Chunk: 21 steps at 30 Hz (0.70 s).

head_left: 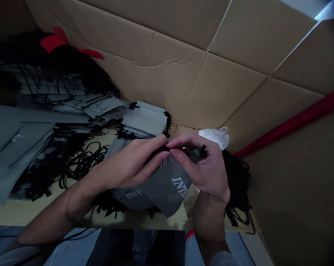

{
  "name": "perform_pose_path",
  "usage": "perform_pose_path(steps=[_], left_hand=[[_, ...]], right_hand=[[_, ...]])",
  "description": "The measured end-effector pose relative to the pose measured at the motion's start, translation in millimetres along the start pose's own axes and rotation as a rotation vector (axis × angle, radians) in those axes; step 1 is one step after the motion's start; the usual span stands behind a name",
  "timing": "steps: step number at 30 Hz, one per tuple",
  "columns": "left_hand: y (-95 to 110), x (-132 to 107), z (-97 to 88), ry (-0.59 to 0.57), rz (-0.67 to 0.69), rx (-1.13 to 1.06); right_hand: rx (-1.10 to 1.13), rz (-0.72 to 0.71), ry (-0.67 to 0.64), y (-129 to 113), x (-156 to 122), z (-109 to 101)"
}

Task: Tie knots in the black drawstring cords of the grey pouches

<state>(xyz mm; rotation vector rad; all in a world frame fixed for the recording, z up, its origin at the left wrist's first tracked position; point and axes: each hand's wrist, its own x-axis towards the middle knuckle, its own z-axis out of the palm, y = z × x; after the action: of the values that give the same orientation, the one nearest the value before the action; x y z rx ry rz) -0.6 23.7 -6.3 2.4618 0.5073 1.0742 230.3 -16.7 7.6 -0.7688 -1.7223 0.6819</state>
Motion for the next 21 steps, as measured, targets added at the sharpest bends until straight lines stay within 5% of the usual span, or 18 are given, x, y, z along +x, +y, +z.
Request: perform_pose_path(steps=[9, 17, 21], left_hand=[[-5, 3, -1.3, -0.004, 0.132, -0.096], [-15, 3, -14.4, -0.080, 0.023, -0.252], [-13, 0, -26.1, -0.228, -0.103, -0.208]], right_hand=[[0.310, 0.014, -0.040, 22, 6, 4], [0.318, 0.109, -0.010, 23, 8, 6], [0.194, 0.166, 0.060, 18, 6, -7]])
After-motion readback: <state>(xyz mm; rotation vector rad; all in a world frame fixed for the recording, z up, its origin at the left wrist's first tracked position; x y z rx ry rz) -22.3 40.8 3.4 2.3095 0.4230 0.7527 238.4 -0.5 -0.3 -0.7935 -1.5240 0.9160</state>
